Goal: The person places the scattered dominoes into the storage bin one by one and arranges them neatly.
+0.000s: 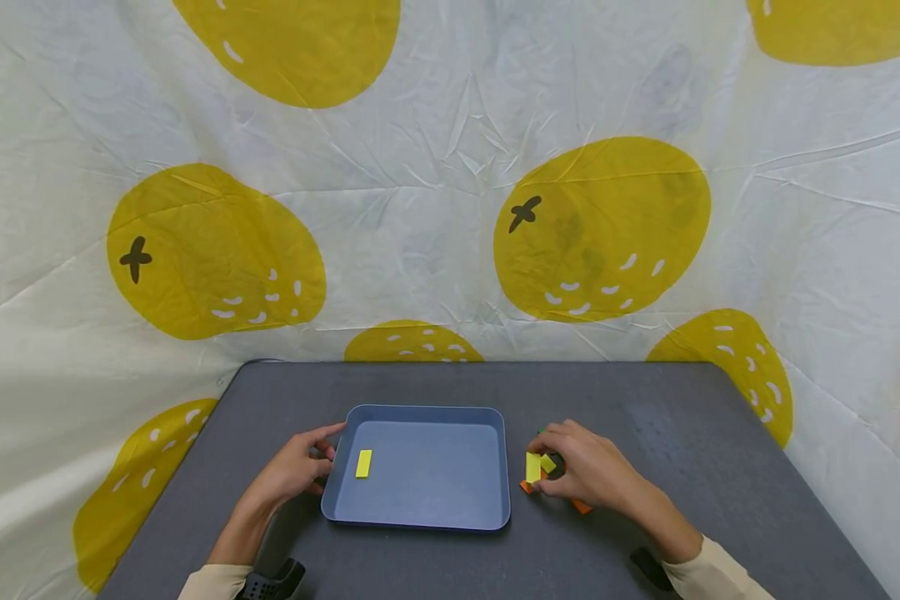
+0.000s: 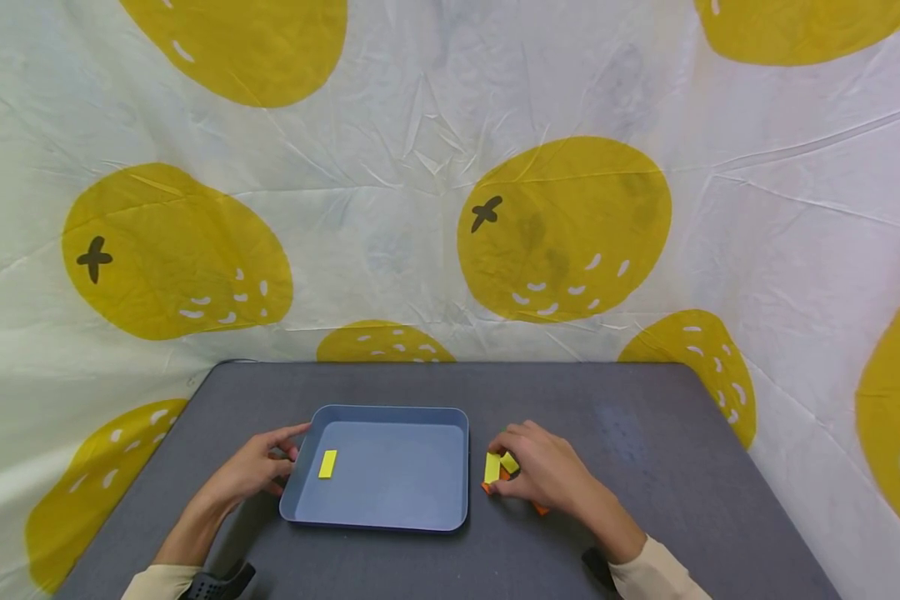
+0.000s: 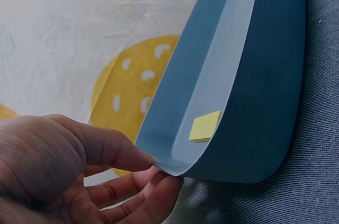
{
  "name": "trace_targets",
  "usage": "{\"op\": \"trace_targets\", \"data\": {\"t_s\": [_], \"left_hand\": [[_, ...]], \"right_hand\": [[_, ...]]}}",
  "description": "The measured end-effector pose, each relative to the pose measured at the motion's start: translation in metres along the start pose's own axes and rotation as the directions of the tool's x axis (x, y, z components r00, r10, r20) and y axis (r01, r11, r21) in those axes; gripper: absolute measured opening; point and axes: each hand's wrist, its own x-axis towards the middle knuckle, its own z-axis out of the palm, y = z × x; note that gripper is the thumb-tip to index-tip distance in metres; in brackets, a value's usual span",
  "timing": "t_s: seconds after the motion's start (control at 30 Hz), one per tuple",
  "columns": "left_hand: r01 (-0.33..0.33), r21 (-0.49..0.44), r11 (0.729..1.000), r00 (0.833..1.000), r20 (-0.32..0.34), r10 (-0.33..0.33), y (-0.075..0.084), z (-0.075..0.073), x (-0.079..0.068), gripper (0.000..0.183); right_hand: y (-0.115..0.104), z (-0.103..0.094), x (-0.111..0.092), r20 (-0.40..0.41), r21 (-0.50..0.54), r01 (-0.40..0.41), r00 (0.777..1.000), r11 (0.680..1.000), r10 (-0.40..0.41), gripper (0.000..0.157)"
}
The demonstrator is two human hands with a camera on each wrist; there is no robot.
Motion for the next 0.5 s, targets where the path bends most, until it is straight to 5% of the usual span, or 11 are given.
{"op": "trace_targets", "data": {"t_s": [0.5], "left_hand": [[-0.001,-0.004,1.0,1.0,-0.004,0.001,-0.003,0.001,0.0,0.064]], "right_hand": [[-0.024,-0.005,0.022,0.012,0.036,0.046,0.999,0.998,-0.047,0.038]]}}
